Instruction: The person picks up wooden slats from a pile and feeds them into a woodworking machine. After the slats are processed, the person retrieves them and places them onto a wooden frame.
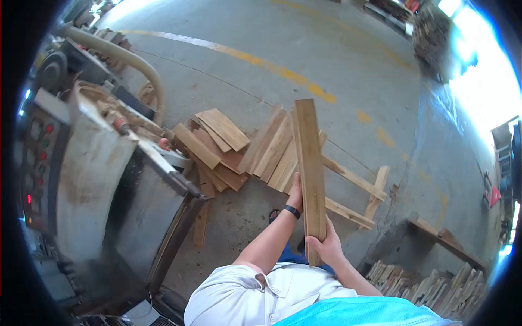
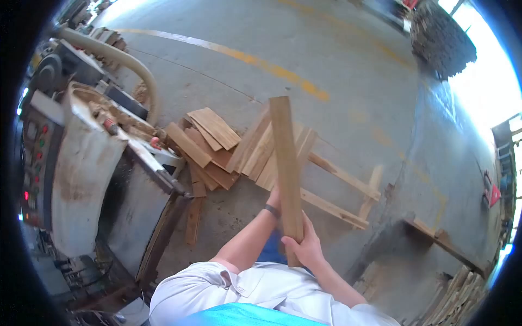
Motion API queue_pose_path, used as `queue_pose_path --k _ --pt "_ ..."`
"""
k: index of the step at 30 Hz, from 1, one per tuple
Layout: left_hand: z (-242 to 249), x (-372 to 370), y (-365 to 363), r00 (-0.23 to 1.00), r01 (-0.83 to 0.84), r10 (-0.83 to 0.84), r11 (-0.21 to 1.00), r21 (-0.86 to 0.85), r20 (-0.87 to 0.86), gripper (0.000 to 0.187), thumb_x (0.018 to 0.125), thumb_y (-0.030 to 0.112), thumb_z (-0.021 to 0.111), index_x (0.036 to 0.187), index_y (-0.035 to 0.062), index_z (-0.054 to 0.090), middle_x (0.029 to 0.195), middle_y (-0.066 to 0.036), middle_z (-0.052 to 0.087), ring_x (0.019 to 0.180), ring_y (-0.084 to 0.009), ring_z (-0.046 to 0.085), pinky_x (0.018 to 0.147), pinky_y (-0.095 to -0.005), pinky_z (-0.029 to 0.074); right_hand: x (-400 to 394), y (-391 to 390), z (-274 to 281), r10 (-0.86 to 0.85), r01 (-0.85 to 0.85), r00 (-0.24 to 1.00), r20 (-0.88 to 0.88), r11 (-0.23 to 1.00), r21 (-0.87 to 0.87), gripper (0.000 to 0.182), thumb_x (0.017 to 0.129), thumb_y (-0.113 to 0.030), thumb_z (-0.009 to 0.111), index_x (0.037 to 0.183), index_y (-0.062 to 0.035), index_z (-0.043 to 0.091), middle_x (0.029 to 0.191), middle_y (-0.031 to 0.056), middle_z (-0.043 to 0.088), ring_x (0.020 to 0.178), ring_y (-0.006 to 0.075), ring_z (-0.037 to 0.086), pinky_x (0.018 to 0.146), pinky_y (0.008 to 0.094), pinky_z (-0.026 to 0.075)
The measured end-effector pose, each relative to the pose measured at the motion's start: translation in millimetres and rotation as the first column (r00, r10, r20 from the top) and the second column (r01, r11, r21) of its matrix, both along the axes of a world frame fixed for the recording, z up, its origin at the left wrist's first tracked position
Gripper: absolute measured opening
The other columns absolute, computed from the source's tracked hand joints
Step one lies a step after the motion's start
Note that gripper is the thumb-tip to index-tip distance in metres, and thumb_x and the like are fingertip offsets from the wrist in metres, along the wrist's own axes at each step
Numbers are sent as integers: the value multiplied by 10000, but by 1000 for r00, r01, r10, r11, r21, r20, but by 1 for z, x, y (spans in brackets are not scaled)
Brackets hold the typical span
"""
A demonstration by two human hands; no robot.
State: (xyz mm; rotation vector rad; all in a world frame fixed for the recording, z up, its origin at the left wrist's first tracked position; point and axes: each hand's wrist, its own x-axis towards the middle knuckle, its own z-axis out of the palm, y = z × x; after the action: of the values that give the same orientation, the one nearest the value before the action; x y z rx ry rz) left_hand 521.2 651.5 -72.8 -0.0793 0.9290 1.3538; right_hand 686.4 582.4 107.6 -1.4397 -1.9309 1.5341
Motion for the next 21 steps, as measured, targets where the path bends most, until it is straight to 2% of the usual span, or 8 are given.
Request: queue_pose_path --k 1,4,7,10,11,13,17,21 --pt "17 -13 -12 999 -46 45 999 -7 -29 863 935 814 356 1406 117 549 1222 -89 673 1070 -228 659 903 -401 554 -8 -4 16 20 -20 1000 -13 1000 18 930 815 -373 838 1534 -36 355 1389 180 579 1278 281 569 1065 381 448" --pt "56 -43 -54 989 -146 148 987 63 -24 892 913 847 333 1389 128 562 1184 -85 678 1046 -243 662 895 -416 557 -28 -15 66 235 -237 967 102 971 11 936 809 -428 810 1549 -78 355 1391 227 578 1294 380 566 1064 429 458" --pt "70 -61 -106 970 -242 241 961 135 27 916 878 881 344 1345 129 581 1118 -93 680 998 -261 676 838 -443 575 -37 -34 90 414 -417 907 78 909 28 952 810 -477 790 1555 -80 349 1406 230 571 1313 378 553 1076 418 445" --pt "79 -64 -158 855 -481 505 857 187 -116 943 829 923 359 1314 148 590 1086 -105 682 962 -271 687 797 -436 590 -42 -57 94 528 -529 848 38 842 104 971 817 -518 774 1572 -100 331 1428 247 552 1339 379 530 1103 407 416" --pt "80 -65 -179 840 -503 528 843 190 -121 943 829 923 359 1314 148 590 1086 -105 682 962 -271 687 797 -436 590 -42 -68 94 565 -565 824 41 818 106 978 822 -526 771 1580 -107 320 1435 251 545 1349 377 521 1113 402 405" --pt "85 -67 -220 837 -536 546 801 265 42 938 825 920 378 1324 153 581 1114 -103 676 996 -266 678 830 -440 584 -46 -88 110 626 -624 780 7 777 77 982 831 -518 774 1591 -118 297 1452 252 530 1356 376 515 1118 403 401" --pt "89 -70 -292 726 -683 685 705 192 69 933 830 911 391 1336 148 568 1160 -105 665 1046 -277 663 871 -453 573 -59 -135 110 693 -704 702 -162 710 -10 999 856 -469 789 1620 -161 223 1496 258 483 1373 379 495 1133 416 390" --pt "91 -82 -356 660 -744 746 633 214 87 936 833 908 383 1353 149 554 1210 -117 651 1097 -301 646 902 -469 561 -80 -184 133 782 -786 603 -160 616 45 988 881 -403 790 1622 -200 170 1556 242 409 1387 367 473 1146 462 373"
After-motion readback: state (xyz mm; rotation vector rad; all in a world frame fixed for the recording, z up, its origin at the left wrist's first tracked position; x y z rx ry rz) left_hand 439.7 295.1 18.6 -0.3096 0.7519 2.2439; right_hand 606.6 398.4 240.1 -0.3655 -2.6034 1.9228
